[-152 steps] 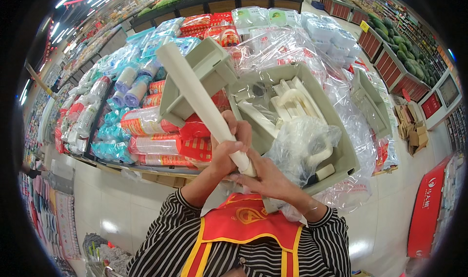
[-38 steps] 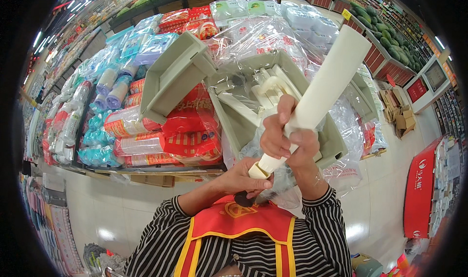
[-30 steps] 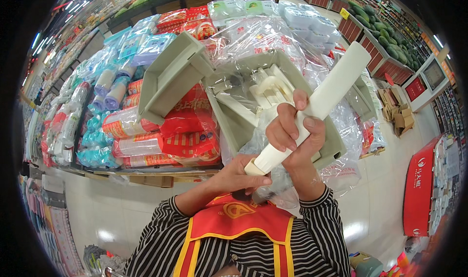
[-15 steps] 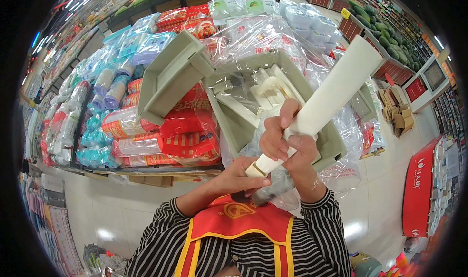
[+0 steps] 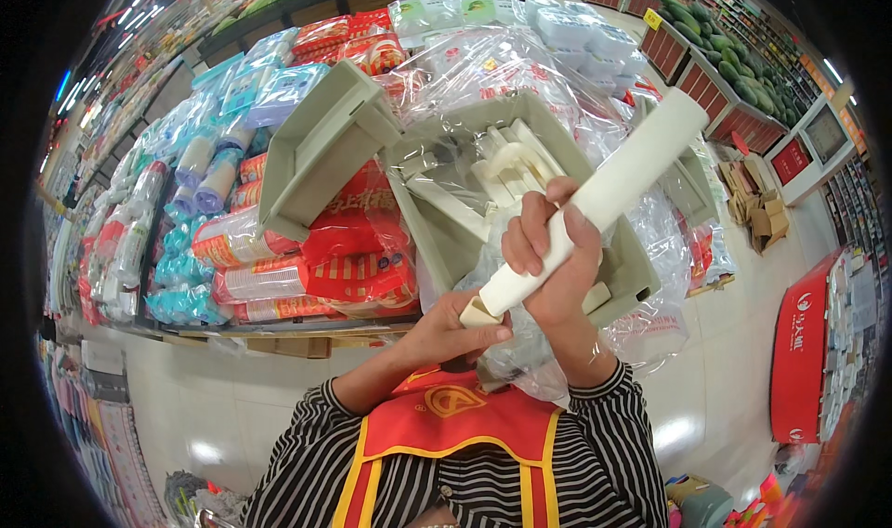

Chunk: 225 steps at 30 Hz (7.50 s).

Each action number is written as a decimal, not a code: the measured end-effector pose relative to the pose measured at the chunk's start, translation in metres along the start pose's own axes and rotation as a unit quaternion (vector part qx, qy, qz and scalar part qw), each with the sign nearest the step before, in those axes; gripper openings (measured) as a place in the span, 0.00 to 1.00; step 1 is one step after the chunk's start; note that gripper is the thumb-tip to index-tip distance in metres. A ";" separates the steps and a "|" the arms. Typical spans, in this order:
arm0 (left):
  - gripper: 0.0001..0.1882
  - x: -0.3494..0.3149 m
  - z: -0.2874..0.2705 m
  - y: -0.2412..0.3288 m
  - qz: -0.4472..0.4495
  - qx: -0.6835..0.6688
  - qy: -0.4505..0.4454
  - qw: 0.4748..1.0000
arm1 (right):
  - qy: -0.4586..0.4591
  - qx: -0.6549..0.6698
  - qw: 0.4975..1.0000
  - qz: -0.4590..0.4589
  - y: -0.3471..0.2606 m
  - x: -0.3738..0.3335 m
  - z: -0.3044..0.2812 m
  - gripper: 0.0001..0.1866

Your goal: The person unpacks a beige plastic container, removes several white plastic rods and black caps, and attempts to assemble them by inserting the rods into the caps. The person handles the parts one at a time, inspecting and fitting them together.

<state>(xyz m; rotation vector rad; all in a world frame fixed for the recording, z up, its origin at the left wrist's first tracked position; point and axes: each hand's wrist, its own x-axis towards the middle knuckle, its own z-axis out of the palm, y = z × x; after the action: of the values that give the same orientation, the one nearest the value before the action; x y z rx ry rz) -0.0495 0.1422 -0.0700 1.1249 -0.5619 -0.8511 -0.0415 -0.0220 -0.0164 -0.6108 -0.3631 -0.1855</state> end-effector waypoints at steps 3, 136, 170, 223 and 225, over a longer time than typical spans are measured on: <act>0.15 0.002 -0.007 -0.012 0.004 -0.039 -0.019 0.999 | 0.061 -0.029 0.998 -0.021 0.006 0.002 0.003 0.19; 0.20 -0.014 -0.033 0.058 0.076 0.679 -0.077 0.726 | -0.307 -0.854 0.417 0.061 -0.071 -0.074 -0.010 0.34; 0.12 -0.039 -0.082 0.028 0.129 0.688 0.125 0.703 | -0.213 -0.834 0.460 0.219 -0.066 -0.082 0.000 0.33; 0.30 -0.009 -0.048 -0.029 0.118 0.604 0.186 0.766 | -0.158 -0.698 0.676 0.177 0.045 0.009 -0.129 0.17; 0.31 -0.008 -0.047 -0.029 0.108 0.581 0.180 0.787 | -0.095 -0.749 0.650 0.088 0.030 0.015 -0.144 0.16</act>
<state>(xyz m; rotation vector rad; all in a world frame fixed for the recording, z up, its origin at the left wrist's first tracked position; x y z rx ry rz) -0.0273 0.1688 -0.1132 2.2269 -0.8994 0.0363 0.0201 -0.0835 -0.1357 -2.3483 -0.2821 -0.2085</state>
